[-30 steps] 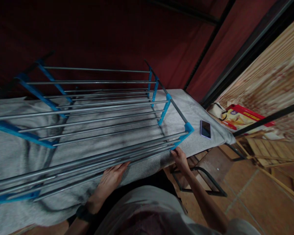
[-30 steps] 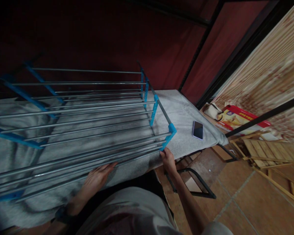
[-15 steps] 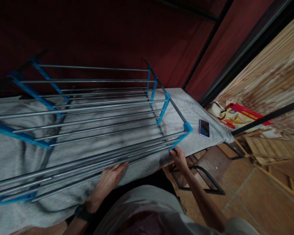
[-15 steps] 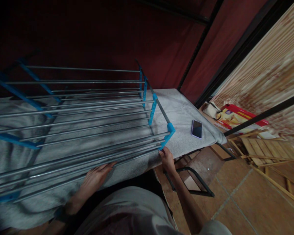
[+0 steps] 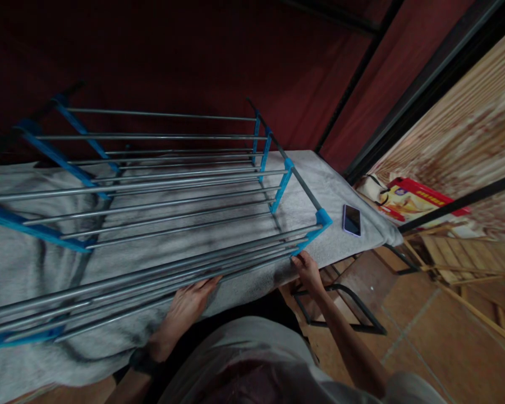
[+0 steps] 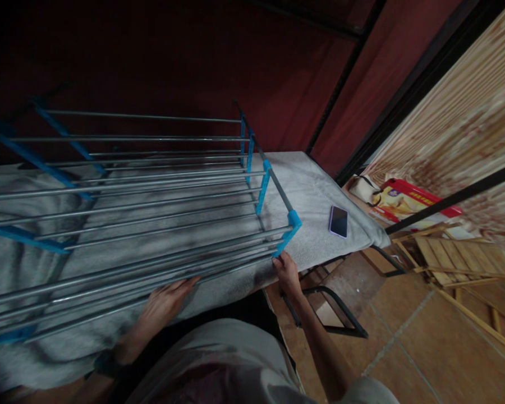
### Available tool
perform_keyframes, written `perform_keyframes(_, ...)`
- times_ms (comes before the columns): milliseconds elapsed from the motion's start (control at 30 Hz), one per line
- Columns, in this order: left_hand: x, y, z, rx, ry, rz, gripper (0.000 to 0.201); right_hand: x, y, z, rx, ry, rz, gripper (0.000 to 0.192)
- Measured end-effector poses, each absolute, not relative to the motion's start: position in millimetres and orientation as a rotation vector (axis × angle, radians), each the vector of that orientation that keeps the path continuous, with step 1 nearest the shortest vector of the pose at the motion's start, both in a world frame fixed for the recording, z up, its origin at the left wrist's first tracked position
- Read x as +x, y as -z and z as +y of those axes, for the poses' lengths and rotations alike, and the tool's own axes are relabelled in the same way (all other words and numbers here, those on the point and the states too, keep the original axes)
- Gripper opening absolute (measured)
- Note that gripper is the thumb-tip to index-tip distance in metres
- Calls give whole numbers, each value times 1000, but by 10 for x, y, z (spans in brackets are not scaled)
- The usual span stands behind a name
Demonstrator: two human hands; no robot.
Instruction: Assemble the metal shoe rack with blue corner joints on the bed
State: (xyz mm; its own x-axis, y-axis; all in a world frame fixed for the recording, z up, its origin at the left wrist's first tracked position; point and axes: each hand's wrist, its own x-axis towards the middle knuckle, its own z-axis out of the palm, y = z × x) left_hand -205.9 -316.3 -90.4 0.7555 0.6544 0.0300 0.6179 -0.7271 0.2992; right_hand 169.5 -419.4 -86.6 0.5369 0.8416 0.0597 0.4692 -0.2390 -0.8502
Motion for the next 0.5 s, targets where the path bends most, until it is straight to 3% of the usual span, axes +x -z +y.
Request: perform_keyframes(500,-2018,885,-3170,2625,-120,1056,53,1698,1042,-4192,-1933,-444,-1129,25)
